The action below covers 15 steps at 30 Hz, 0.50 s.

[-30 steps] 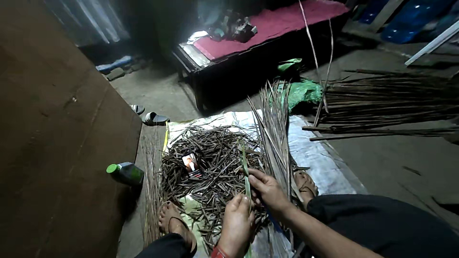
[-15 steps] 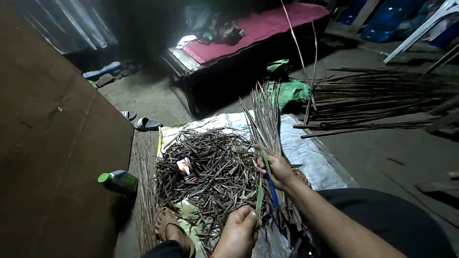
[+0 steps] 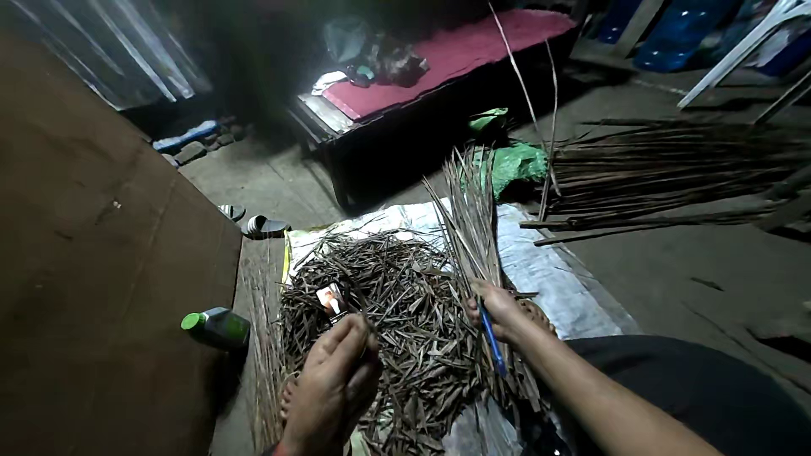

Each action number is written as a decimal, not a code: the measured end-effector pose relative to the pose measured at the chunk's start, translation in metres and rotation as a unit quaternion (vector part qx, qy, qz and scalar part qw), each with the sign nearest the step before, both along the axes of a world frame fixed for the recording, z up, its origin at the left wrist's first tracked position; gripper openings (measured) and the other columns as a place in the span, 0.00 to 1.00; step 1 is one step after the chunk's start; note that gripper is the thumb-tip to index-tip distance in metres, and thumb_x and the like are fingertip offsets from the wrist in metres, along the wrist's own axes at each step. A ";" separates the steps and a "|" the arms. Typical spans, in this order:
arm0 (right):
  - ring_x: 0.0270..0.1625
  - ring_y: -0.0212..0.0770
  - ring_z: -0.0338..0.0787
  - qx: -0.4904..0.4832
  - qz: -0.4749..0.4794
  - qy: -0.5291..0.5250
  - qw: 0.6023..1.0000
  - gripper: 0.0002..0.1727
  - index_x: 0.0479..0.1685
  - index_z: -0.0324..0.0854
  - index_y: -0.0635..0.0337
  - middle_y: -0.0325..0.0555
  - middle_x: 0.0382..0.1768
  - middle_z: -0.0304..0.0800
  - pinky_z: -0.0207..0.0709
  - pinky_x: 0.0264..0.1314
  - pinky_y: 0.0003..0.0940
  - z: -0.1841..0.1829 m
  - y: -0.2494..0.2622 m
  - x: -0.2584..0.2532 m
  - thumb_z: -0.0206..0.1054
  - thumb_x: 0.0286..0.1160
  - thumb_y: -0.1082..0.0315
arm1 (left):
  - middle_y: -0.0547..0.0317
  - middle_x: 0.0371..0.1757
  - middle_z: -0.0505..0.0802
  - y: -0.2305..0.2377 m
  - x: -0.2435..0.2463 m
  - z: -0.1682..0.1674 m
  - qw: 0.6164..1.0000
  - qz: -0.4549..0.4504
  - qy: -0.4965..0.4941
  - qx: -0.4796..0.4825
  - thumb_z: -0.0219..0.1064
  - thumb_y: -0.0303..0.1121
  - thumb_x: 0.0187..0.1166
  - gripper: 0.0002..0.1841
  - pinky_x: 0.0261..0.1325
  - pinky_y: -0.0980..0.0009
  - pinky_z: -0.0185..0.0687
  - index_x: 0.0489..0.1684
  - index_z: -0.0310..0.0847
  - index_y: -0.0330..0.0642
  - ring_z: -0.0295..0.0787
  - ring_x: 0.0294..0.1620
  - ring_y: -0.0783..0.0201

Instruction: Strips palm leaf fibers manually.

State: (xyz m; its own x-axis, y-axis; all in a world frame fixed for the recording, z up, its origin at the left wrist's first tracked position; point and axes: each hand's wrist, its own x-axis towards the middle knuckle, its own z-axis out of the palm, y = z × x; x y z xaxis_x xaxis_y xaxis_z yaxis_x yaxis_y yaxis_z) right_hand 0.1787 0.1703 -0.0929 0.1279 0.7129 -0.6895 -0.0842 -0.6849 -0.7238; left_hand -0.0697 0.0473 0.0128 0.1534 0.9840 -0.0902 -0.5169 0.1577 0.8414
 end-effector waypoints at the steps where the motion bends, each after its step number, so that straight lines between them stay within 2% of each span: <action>1: 0.20 0.31 0.72 0.018 0.050 -0.025 0.998 0.23 0.86 0.59 0.58 0.38 0.28 0.70 0.70 0.23 0.27 0.007 -0.006 -0.005 0.44 0.97 0.63 | 0.79 0.12 0.70 0.005 0.007 -0.003 0.994 0.048 0.075 -0.056 0.43 0.33 0.93 0.17 0.09 0.88 0.57 0.35 0.78 0.51 0.58 0.07 0.86; 3: 0.20 0.29 0.73 0.082 0.116 -0.034 0.989 0.22 0.83 0.62 0.63 0.37 0.27 0.71 0.72 0.24 0.25 0.023 -0.024 -0.019 0.44 0.97 0.65 | 0.75 0.11 0.68 0.015 0.020 -0.013 0.971 0.091 0.159 -0.151 0.42 0.29 0.95 0.17 0.09 0.86 0.56 0.35 0.76 0.44 0.56 0.06 0.82; 5: 0.16 0.27 0.72 0.150 0.145 0.025 0.978 0.21 0.79 0.65 0.65 0.32 0.20 0.71 0.71 0.19 0.23 0.037 -0.045 -0.031 0.43 0.95 0.68 | 0.73 0.13 0.68 0.019 0.030 -0.023 0.960 0.099 0.181 -0.187 0.45 0.29 0.95 0.15 0.11 0.84 0.56 0.37 0.76 0.41 0.56 0.08 0.81; 7: 0.15 0.25 0.72 0.175 0.173 0.103 0.964 0.21 0.78 0.65 0.65 0.29 0.18 0.70 0.71 0.18 0.22 0.046 -0.062 -0.037 0.41 0.92 0.69 | 0.72 0.14 0.69 0.020 0.042 -0.030 0.958 0.100 0.194 -0.188 0.47 0.28 0.94 0.15 0.12 0.85 0.56 0.36 0.76 0.40 0.57 0.08 0.80; 10: 0.14 0.24 0.72 0.162 0.193 0.178 0.951 0.23 0.79 0.64 0.64 0.28 0.17 0.71 0.71 0.18 0.20 0.052 -0.076 -0.045 0.42 0.90 0.69 | 0.71 0.15 0.70 0.021 0.054 -0.041 0.957 0.083 0.215 -0.174 0.48 0.28 0.94 0.15 0.14 0.84 0.56 0.35 0.76 0.39 0.58 0.10 0.80; 15: 0.16 0.23 0.72 0.169 0.195 0.203 0.944 0.22 0.79 0.66 0.64 0.30 0.21 0.74 0.71 0.19 0.19 0.052 -0.077 -0.050 0.44 0.90 0.71 | 0.69 0.18 0.76 0.020 0.067 -0.050 0.957 0.055 0.240 -0.152 0.50 0.28 0.92 0.14 0.17 0.82 0.60 0.33 0.78 0.39 0.63 0.12 0.78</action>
State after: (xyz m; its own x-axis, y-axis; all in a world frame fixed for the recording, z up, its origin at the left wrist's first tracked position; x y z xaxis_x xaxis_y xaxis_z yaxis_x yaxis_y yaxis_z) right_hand 0.1283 0.0928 -0.0407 -0.4161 0.8396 -0.3493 -0.1901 -0.4559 -0.8695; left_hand -0.0024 0.0675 -0.0377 -0.0810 0.9093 -0.4083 -0.1099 0.3990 0.9103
